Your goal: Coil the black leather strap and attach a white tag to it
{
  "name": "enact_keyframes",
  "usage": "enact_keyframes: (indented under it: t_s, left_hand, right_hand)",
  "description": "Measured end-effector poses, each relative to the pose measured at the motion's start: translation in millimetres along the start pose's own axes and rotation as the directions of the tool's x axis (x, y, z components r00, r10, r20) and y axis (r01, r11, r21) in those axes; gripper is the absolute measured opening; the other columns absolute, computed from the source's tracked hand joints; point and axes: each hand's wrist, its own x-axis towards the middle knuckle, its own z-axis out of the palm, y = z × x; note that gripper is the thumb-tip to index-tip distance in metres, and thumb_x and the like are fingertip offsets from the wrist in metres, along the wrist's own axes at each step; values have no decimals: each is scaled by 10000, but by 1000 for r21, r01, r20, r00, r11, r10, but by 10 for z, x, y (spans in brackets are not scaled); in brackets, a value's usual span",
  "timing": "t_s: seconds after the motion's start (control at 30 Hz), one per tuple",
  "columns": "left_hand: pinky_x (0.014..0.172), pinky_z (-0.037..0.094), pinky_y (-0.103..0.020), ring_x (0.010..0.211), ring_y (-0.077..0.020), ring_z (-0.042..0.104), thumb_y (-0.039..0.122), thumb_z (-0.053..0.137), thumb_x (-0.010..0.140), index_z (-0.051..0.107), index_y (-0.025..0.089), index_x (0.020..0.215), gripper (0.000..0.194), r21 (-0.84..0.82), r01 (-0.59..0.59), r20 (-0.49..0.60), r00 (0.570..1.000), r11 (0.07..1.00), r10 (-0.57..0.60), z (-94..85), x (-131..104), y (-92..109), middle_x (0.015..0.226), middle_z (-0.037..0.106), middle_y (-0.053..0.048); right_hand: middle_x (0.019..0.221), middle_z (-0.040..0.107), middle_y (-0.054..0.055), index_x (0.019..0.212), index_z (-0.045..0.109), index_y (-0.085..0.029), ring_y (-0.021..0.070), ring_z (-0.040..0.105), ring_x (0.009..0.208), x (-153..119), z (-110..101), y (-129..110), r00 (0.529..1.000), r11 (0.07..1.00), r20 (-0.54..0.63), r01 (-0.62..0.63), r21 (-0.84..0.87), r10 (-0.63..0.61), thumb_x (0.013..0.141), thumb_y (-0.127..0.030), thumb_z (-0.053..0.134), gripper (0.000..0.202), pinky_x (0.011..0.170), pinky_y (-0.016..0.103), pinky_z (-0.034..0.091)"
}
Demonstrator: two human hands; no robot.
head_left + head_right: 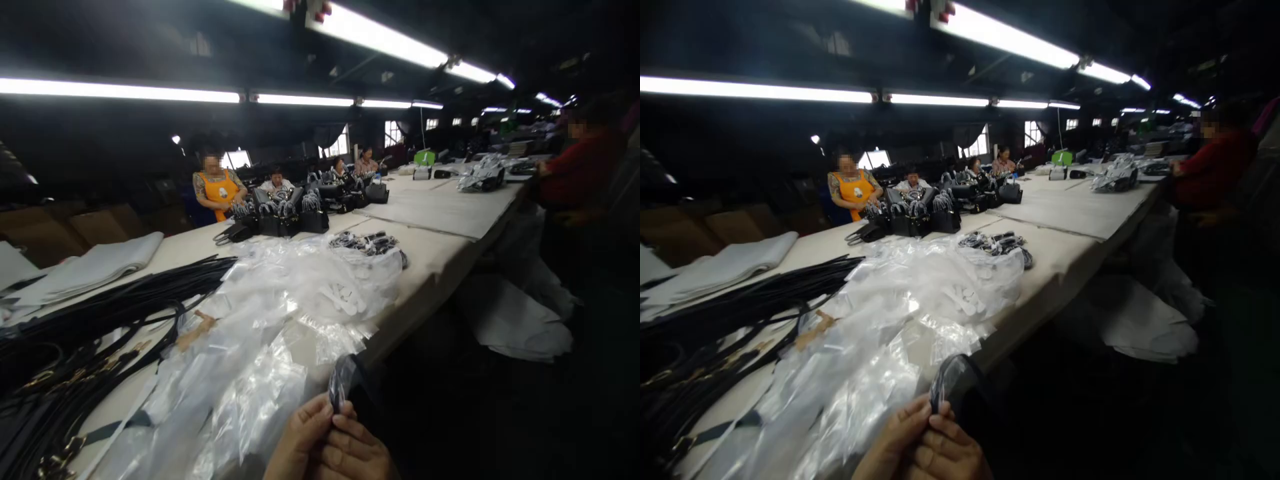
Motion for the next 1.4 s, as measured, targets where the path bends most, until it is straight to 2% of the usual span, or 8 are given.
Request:
enact_keyframes:
  t_s: [0.17, 0.3, 0.4, 0.6, 0.8, 1.1, 1.23, 1.4]
  left_hand:
    - [624, 486, -151, 669, -88, 596, 330, 788, 769, 711, 138, 921, 256, 213, -137, -173, 969, 967, 175, -172, -65, -54, 832, 679, -53]
    - [577, 461, -147, 622, -67, 548, 336, 718, 838, 693, 131, 1033, 284, 285, -48, -104, 991, 957, 81, -170, -56, -43, 833, 653, -47]
    - [583, 450, -144, 622, -60, 538, 293, 699, 857, 690, 136, 1032, 236, 305, -23, -19, 999, 952, 30, -77, -47, -67, 825, 646, -42]
    - [628, 446, -171, 670, -77, 542, 205, 718, 835, 701, 129, 1020, 200, 311, 55, 46, 996, 949, -73, 8, -5, -145, 854, 660, -59]
    - [594, 409, -163, 625, -51, 518, 167, 694, 849, 698, 122, 1057, 213, 207, 204, 124, 965, 957, -232, -25, 76, -301, 905, 679, -70]
    - [1029, 429, -436, 1201, -308, 538, 321, 579, 920, 544, 109, 1346, 477, 167, 201, 329, 911, 965, -247, -9, 170, -246, 1333, 563, -211]
    - [739, 491, -278, 822, -166, 608, 403, 450, 986, 630, 98, 1207, 418, 217, 258, 307, 897, 941, -317, 48, 210, -299, 1006, 649, -143]
    - [477, 260, -145, 482, -16, 336, 286, 557, 953, 690, 96, 1004, 237, 230, 253, 237, 922, 940, -306, 41, 108, -325, 592, 435, 33]
  right_hand:
    - [1117, 719, 80, 1198, 636, -172, 148, 679, 1059, -129, -394, -103, 903, 875, 257, -408, 262, 344, 897, -30, 402, 407, 912, 287, 599]
    - [1248, 644, 85, 1319, 565, -230, 181, 607, 1181, -109, -656, 146, 745, 747, 200, -660, 79, 637, 872, 6, 449, 519, 1004, 371, 553]
    - [1385, 543, 96, 1417, 458, -234, 232, 487, 1318, -84, -630, 330, 685, 722, 318, -692, 0, 656, 849, -70, 569, 602, 1117, 463, 450]
    - [1000, 708, 59, 1121, 676, -191, 159, 653, 985, -182, -509, 566, 715, 738, 342, -670, 84, 610, 923, -71, 483, 302, 962, 361, 549]
    - [1024, 704, 69, 1164, 680, -193, 154, 651, 945, -366, -591, 705, 706, 734, 303, -679, 33, 640, 939, -74, 469, 331, 869, 331, 570]
    - [1012, 712, 68, 1157, 690, -203, 149, 660, 926, -440, -830, 766, 711, 731, 189, -679, -62, 677, 914, -61, 541, 319, 819, 307, 582]
    - [1042, 707, 77, 1174, 679, -194, 155, 651, 968, -423, -831, 759, 747, 771, 209, -634, -61, 631, 914, -55, 535, 328, 841, 312, 577]
    - [1034, 710, 84, 1165, 670, -168, 161, 652, 979, -430, -814, 736, 712, 742, 289, -670, 10, 640, 941, -129, 530, 267, 879, 323, 557]
